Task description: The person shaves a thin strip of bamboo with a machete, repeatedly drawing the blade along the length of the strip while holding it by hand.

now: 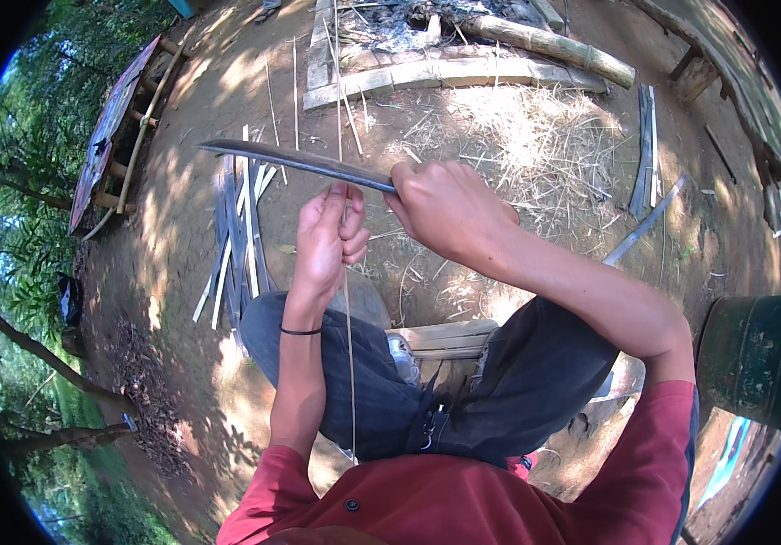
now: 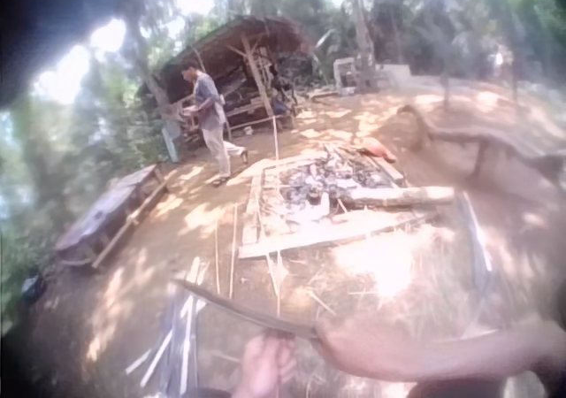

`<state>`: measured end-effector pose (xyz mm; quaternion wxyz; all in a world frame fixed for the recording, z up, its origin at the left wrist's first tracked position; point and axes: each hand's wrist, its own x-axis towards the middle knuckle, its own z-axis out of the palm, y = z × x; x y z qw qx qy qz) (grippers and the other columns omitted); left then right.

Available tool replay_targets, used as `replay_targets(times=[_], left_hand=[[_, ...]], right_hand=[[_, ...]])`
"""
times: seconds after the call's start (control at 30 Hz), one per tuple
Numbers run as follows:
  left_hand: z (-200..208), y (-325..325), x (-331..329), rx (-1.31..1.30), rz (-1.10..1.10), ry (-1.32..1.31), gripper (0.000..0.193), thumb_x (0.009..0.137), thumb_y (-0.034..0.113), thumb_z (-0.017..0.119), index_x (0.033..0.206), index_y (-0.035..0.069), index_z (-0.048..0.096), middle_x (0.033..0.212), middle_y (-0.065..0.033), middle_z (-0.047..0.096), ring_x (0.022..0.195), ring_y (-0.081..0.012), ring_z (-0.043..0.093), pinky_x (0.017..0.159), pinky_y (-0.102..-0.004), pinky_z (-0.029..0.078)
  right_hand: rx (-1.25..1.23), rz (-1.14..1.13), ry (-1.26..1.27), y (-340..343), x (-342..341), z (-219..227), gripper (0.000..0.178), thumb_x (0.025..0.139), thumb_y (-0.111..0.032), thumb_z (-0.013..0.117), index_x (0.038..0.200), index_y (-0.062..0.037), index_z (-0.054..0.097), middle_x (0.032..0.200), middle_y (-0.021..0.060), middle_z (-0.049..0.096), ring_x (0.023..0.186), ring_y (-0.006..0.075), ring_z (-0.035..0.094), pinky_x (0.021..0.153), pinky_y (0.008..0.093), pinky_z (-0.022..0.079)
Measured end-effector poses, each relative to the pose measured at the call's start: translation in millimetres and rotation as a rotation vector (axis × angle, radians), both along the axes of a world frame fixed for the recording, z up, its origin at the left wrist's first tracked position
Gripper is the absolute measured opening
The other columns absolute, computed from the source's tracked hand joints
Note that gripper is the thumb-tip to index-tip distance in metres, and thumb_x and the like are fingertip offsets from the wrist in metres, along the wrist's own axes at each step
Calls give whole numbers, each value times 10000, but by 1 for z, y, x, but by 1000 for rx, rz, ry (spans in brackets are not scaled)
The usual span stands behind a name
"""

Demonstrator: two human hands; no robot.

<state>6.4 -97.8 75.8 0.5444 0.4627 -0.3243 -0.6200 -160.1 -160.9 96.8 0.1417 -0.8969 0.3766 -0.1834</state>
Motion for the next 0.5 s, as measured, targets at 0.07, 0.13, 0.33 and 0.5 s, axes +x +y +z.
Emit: replay_targets(times=[0.07, 0.13, 0.33, 0.5], left_hand=[[0, 1, -2, 3, 2, -11, 316, 1043, 327, 361, 870, 82, 463, 543, 71, 220, 409, -29, 189, 374, -222, 146], [-1, 2, -4, 23, 20, -8, 312, 1041, 325, 374, 867, 82, 463, 540, 71, 227, 408, -27, 189, 372, -220, 146], [0, 12, -17, 32, 119, -185, 300, 1039, 299, 388, 853, 73, 451, 543, 73, 269, 408, -22, 200, 361, -215, 160], [-11, 12, -16, 30, 131, -360, 311, 1041, 282, 383, 814, 78, 440, 552, 78, 286, 417, -17, 233, 365, -212, 191]], right_hand=[[-19, 38, 44, 3, 3, -5, 240, 900, -184, 565, 812, 39, 580, 674, 229, 632, 626, 409, 647, 590, 470, 530], [-18, 41, 59, 3, 2, -6, 229, 898, -174, 558, 814, 40, 565, 688, 234, 634, 623, 407, 650, 575, 470, 530], [-203, 39, 92, 7, -2, -21, 140, 825, -91, 555, 756, 26, 517, 632, 208, 607, 553, 360, 652, 465, 436, 514], [-383, 23, 121, 0, -5, -38, 92, 788, -46, 544, 730, 9, 500, 583, 160, 580, 475, 288, 637, 381, 382, 487]])
